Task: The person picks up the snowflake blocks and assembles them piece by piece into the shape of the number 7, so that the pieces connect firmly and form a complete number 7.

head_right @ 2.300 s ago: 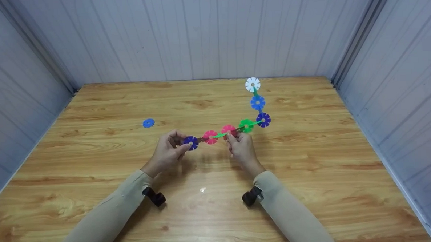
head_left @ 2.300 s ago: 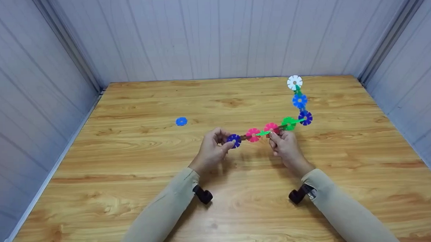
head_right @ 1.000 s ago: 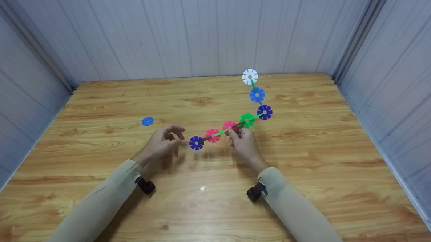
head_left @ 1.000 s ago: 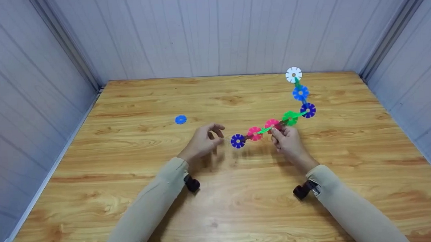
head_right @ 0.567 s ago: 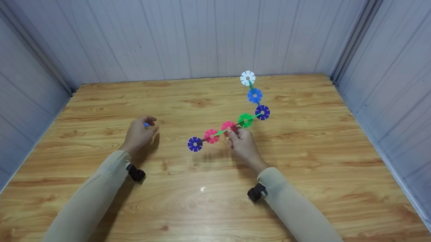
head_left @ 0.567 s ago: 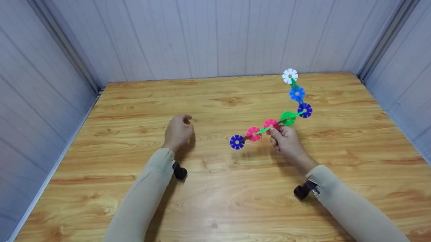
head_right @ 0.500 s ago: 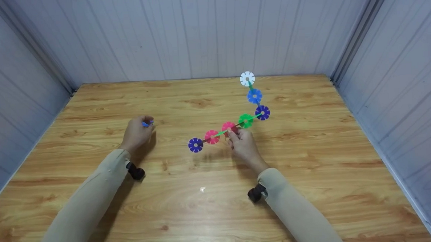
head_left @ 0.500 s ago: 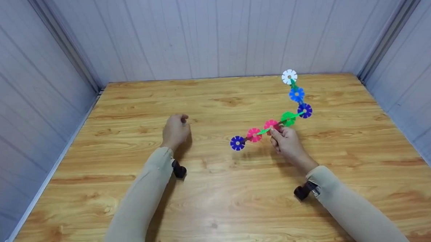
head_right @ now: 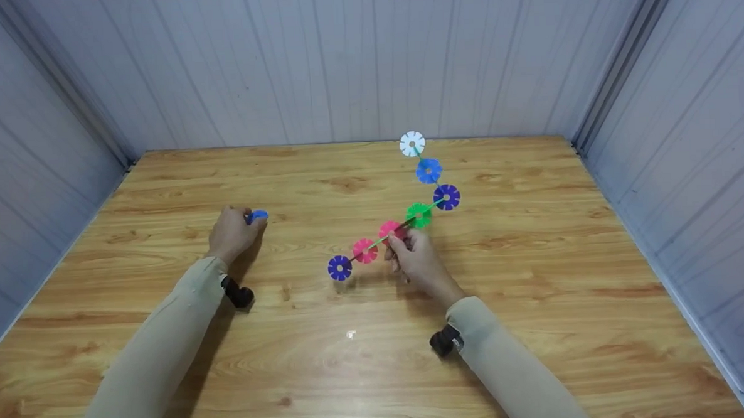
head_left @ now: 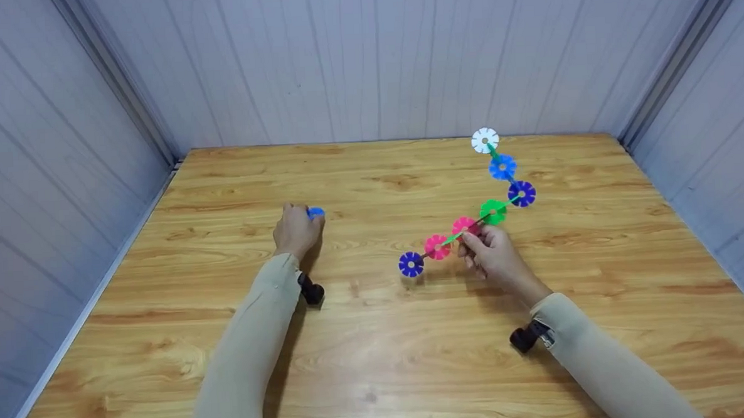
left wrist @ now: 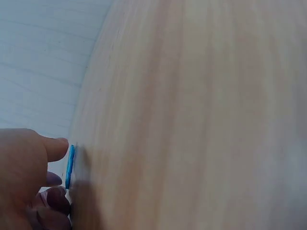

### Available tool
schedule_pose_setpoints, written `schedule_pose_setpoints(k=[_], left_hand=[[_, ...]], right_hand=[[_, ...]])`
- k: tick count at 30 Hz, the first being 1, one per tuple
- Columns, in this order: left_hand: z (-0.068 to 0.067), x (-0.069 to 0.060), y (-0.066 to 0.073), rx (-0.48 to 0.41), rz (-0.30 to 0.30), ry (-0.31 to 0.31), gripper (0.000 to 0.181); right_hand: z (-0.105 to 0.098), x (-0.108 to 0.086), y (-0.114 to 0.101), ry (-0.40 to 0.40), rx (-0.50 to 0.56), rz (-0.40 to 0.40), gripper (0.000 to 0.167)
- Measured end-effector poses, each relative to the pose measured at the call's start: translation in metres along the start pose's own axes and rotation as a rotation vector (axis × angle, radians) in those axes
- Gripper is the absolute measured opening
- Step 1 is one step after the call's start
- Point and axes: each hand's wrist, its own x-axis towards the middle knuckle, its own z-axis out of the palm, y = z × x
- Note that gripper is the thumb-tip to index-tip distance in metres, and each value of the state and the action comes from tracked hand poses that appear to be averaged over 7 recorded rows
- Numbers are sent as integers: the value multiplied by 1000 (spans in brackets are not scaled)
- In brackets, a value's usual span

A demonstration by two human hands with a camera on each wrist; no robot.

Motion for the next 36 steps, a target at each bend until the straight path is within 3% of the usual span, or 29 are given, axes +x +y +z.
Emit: schedule_pose_setpoints(k=[6, 13, 18, 23, 28, 33, 36], left_hand=[[-2, 1, 4, -30, -27, 5, 32], [-2, -2, 8, -22, -24, -43, 39], [-6, -4, 8, -25, -6, -57, 45], [-5, -8, 11, -71, 24, -60, 41], [2, -24, 24, -225, 86, -86, 28], [11, -50, 48, -450, 179, -208, 19], [8, -80, 58, -588, 197, -294, 18]], right_hand=[[0, 1, -2, -12, 5, 3, 16], [-1, 1, -4, 19, 153, -14, 9], [2, 3, -3, 7, 231, -45, 8], [2, 2, -4, -26, 232, -15, 12], [2, 1, -4, -29, 216, -10, 19], [0, 0, -5, 10, 267, -43, 23], [6, -7, -17, 21, 292, 1, 20]])
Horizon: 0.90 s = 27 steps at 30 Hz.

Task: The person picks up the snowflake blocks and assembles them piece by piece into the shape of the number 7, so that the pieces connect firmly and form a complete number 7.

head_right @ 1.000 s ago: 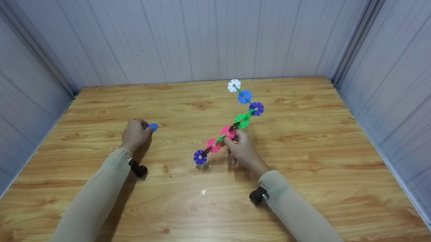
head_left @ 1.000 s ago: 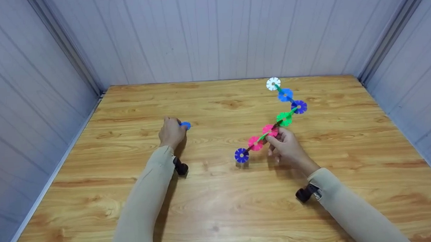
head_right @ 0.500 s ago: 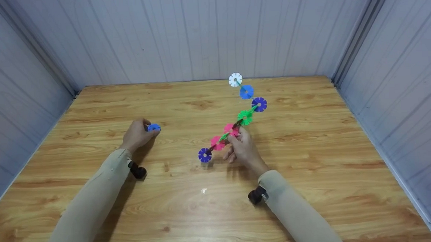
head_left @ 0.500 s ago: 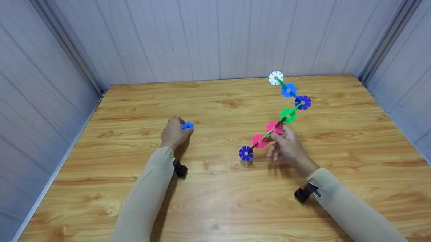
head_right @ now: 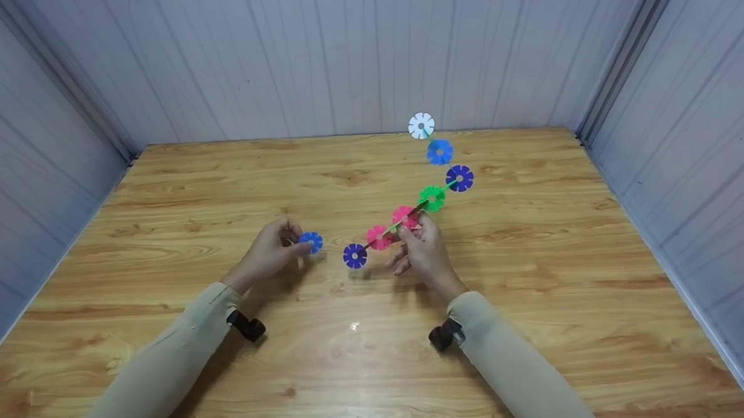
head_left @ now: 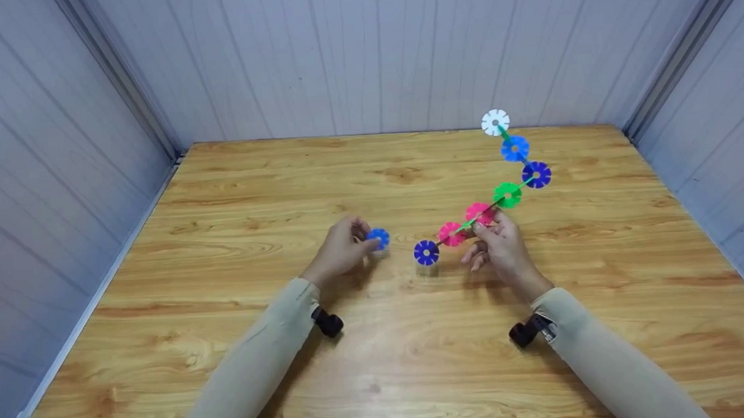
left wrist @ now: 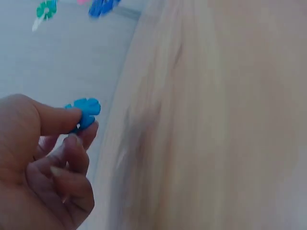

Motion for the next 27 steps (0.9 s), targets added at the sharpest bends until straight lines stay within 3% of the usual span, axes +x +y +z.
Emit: schedule_pose_setpoints(k=[5, 7, 10, 16, 27], left_hand=[[21, -11, 15, -246, 63, -140, 17], [28, -14, 18, -295, 66, -188, 16], [36, -18, 21, -294, 73, -223, 13], [49, -15, 19, -270, 112, -190, 10], [61, -3, 7, -282, 168, -160, 8]], right_hand=[[2, -1, -1, 18, 43, -11, 14], [4, -1, -1, 5, 61, -16, 14], [6, -2, -1, -18, 84, -29, 15], [9, -3, 5, -52, 66, -101, 19], [2, 5, 25, -213, -207, -121, 30]])
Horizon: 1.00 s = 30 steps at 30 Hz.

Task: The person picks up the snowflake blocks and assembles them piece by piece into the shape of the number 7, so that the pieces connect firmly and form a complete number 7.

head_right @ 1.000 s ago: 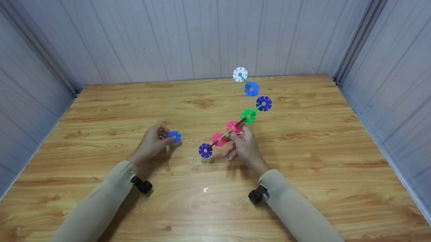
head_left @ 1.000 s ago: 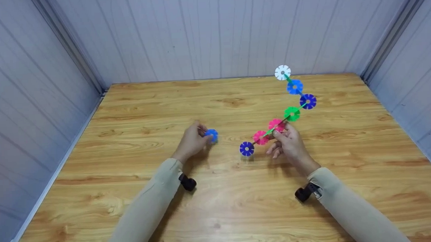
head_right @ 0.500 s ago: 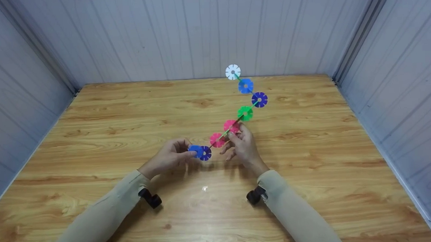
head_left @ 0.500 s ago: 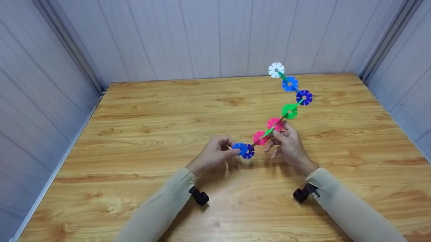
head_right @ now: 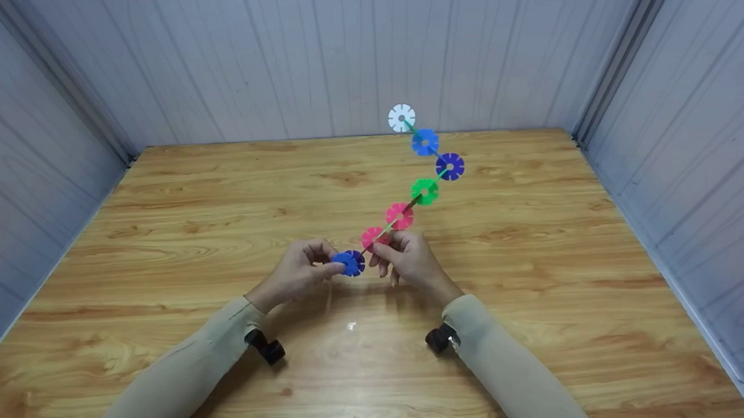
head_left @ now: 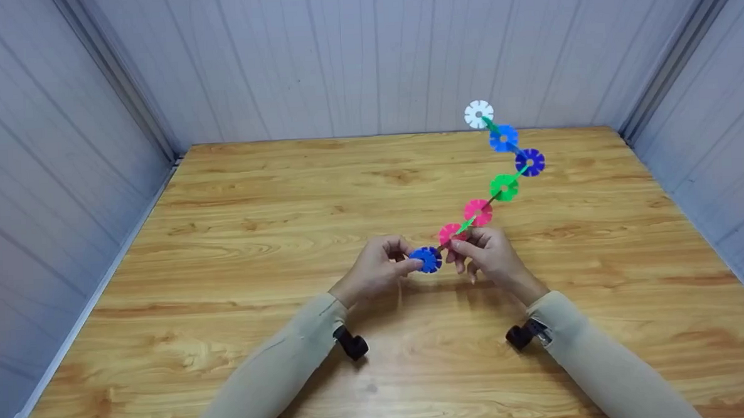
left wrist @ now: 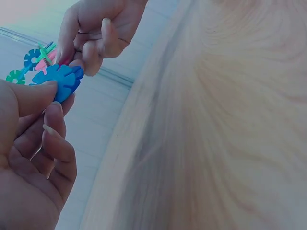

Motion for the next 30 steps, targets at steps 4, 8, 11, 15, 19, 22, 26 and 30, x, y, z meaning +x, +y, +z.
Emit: schedule_pose_setpoints(k=[4, 8, 11, 15, 19, 22, 26, 30], left_hand=[[-2, -2, -1, -10, 28, 2, 9], [-6, -5, -5, 96, 94, 15, 11], [-8, -8, -7, 216, 159, 22, 10], [-9, -8, -7, 332, 272, 45, 8], [-8, -8, -7, 432, 391, 107, 8], [-8, -6, -6, 486, 440, 148, 7], [-7, -4, -7, 547, 528, 173, 6], [-5, -2, -7, 584, 623, 194, 8]], right_hand=[[-1, 0, -1, 20, -12, -37, 31], [-1, 1, -3, 93, 12, -83, 24], [0, 2, -4, 140, 36, -91, 22], [2, 3, -5, 194, 79, -83, 26], [3, 4, -6, 204, 103, -70, 31], [2, 4, -6, 203, 101, -65, 30], [2, 2, -4, 213, 107, -54, 26], [3, 1, -4, 202, 118, -35, 23]])
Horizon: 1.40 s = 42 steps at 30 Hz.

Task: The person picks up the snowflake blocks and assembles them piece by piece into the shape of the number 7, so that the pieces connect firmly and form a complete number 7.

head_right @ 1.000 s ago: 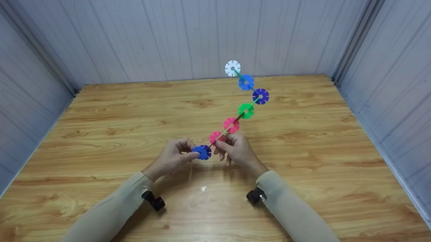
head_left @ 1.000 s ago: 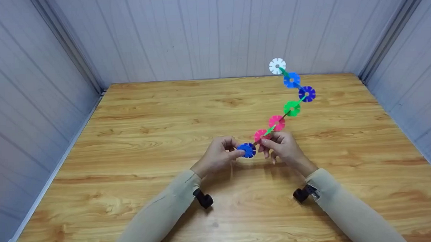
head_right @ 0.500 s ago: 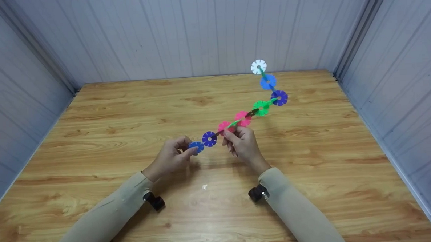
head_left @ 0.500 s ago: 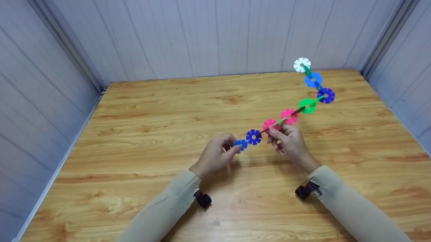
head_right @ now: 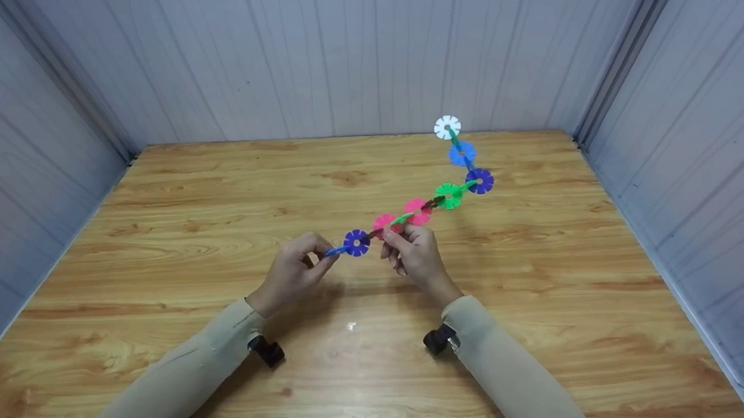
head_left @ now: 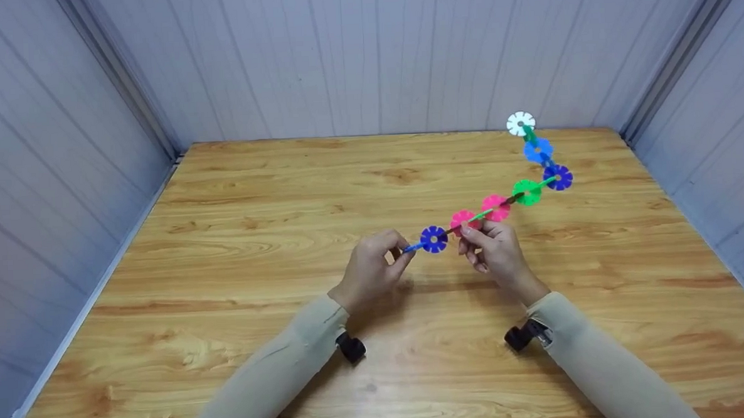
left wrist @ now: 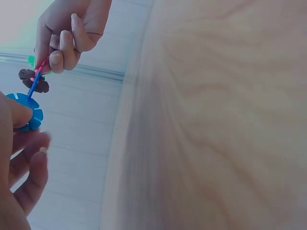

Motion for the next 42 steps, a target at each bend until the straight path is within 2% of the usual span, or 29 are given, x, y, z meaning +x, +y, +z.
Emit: schedule_pose_setpoints(k=[8, 14, 24, 28, 33, 36, 40, 42], left_hand=[[3, 2, 2, 10, 50, 55, 14], [9, 4, 4, -32, 75, 84, 16], [18, 2, 10, -61, 77, 158, 18], [19, 1, 10, -73, 51, 160, 18], [19, -2, 10, -63, 24, 119, 18], [19, -3, 12, -71, 5, 65, 16], [17, -2, 15, -93, -14, -86, 10], [14, -1, 14, -100, -39, -169, 19]], right_hand=[[1, 4, -5, -8, 19, 74, 26], [1, 5, -9, -28, 44, 127, 26], [-1, 4, -17, -145, 139, 167, 31], [-2, 5, -18, -154, 109, 177, 31], [-5, 4, -16, -153, 37, 215, 32], [-11, 4, -19, -209, -8, 230, 32], [-22, 9, -27, -317, -113, 255, 32], [-28, 11, -32, -373, -167, 288, 31]])
